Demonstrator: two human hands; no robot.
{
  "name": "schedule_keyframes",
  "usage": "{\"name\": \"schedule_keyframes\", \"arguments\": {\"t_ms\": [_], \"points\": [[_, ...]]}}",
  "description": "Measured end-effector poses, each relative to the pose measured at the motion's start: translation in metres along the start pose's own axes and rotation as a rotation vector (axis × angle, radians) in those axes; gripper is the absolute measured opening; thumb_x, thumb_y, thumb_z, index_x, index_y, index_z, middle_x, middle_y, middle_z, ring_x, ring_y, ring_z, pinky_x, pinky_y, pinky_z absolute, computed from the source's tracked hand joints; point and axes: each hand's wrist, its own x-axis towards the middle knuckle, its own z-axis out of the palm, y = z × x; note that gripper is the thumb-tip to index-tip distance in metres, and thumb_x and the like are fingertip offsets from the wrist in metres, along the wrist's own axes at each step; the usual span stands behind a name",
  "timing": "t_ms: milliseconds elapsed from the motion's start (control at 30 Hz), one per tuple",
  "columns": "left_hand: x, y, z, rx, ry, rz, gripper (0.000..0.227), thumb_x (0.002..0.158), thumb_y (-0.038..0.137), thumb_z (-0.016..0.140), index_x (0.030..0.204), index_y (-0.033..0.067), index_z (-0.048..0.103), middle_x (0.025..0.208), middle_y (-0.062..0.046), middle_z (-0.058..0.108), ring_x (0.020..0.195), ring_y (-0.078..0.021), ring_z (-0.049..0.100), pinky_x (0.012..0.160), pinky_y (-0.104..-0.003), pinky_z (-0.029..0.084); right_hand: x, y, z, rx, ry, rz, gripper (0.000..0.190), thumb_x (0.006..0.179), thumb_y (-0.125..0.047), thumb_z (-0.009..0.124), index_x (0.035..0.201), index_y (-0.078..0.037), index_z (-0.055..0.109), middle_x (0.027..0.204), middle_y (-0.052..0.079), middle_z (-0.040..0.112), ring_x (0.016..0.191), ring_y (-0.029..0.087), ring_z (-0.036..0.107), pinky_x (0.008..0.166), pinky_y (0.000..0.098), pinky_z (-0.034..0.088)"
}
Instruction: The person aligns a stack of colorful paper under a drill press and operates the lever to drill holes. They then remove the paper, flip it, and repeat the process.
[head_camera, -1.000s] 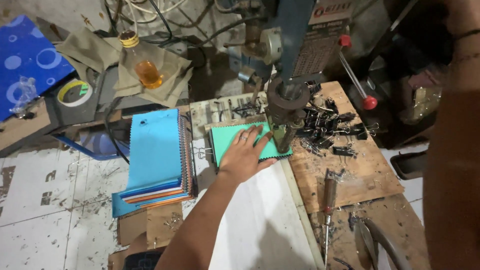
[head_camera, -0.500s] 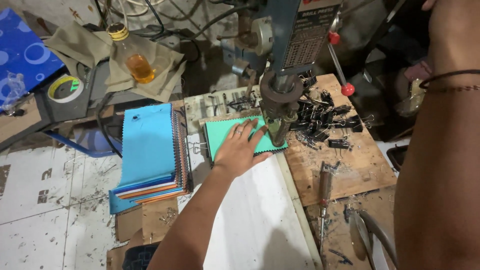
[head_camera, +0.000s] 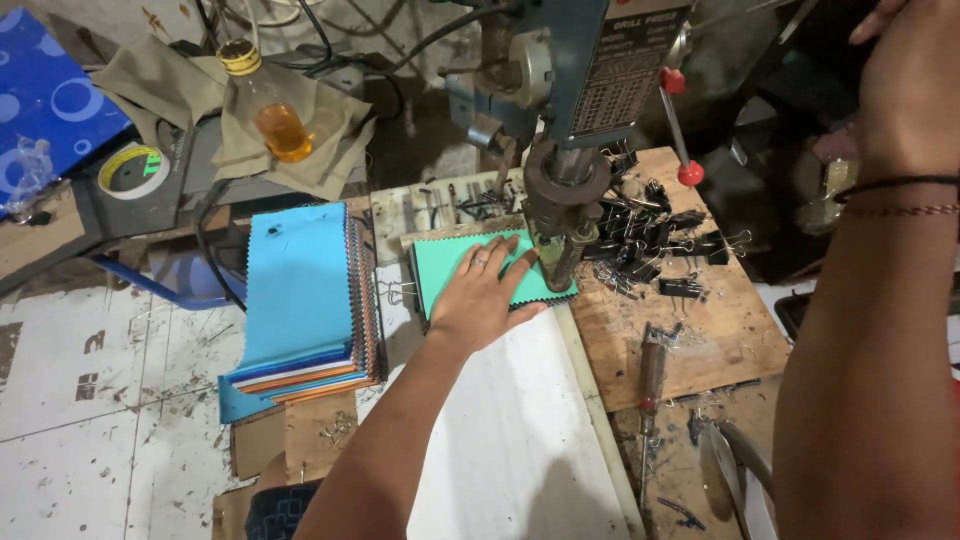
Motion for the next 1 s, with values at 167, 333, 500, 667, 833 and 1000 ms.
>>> {"name": "schedule_keyframes", "arguments": {"t_ms": [167, 333, 500, 667, 833, 1000], "points": [[0.003, -0.003, 0.012, 0.07, 0.158, 0.042, 0.079, 0.102, 0.07, 0.03, 0.16, 0.0165, 0.031, 0.165, -0.013, 0.028, 0.15, -0.0329, 0.027, 0.123, -0.05, 0.018, -0.045, -0.026, 0.021, -0.011, -0.015, -0.041, 0.024, 0.099, -0.045, 0.038, 0.084, -0.032, 0.052, 0.08, -0.018, 0.065, 0.075, 0.001, 0.049, 0.062, 0.028, 0.039], [0.004, -0.004, 0.013, 0.072, 0.136, 0.041, 0.079, 0.102, 0.07, 0.028, 0.16, 0.0162, 0.029, 0.165, -0.014, 0.026, 0.15, -0.0331, 0.025, 0.124, -0.05, 0.016, -0.056, -0.032, 0.021, -0.052, -0.017, -0.017, 0.028, 0.096, -0.055, 0.032, 0.089, -0.036, 0.053, 0.084, -0.021, 0.062, 0.088, -0.003, 0.06, 0.056, 0.0315, 0.05], [0.003, -0.004, 0.012, 0.078, 0.15, 0.045, 0.079, 0.102, 0.07, 0.029, 0.161, 0.0163, 0.029, 0.164, -0.014, 0.028, 0.15, -0.0324, 0.026, 0.124, -0.049, 0.016, -0.048, -0.021, 0.023, -0.049, 0.018, -0.011, 0.027, 0.096, -0.056, 0.035, 0.084, -0.037, 0.051, 0.083, -0.021, 0.062, 0.088, -0.005, 0.061, 0.053, 0.0287, 0.047], [0.003, -0.005, 0.016, 0.066, 0.21, 0.064, 0.077, 0.102, 0.068, 0.033, 0.159, 0.0151, 0.034, 0.163, -0.014, 0.031, 0.148, -0.034, 0.03, 0.122, -0.051, 0.021, -0.06, -0.031, 0.021, 0.001, -0.005, -0.068, 0.024, 0.096, -0.05, 0.035, 0.089, -0.037, 0.053, 0.089, -0.02, 0.058, 0.084, -0.007, 0.064, 0.054, 0.028, 0.04], [0.003, -0.004, 0.013, 0.074, 0.166, 0.049, 0.078, 0.102, 0.069, 0.03, 0.16, 0.0156, 0.031, 0.165, -0.014, 0.027, 0.15, -0.0336, 0.026, 0.124, -0.05, 0.017, -0.02, 0.026, 0.017, 0.155, -0.103, -0.583, 0.034, 0.123, -0.034, 0.03, 0.106, -0.015, 0.053, 0.098, 0.0, 0.053, 0.087, 0.013, 0.057, 0.087, 0.0277, 0.054], [0.003, -0.004, 0.015, 0.053, 0.176, 0.052, 0.078, 0.102, 0.069, 0.03, 0.16, 0.0156, 0.031, 0.164, -0.014, 0.028, 0.151, -0.0334, 0.026, 0.124, -0.05, 0.017, -0.036, 0.005, 0.022, 0.191, -0.029, -0.428, 0.032, 0.114, -0.04, 0.036, 0.1, -0.02, 0.058, 0.094, -0.005, 0.058, 0.08, 0.006, 0.06, 0.081, 0.0222, 0.054]]}}
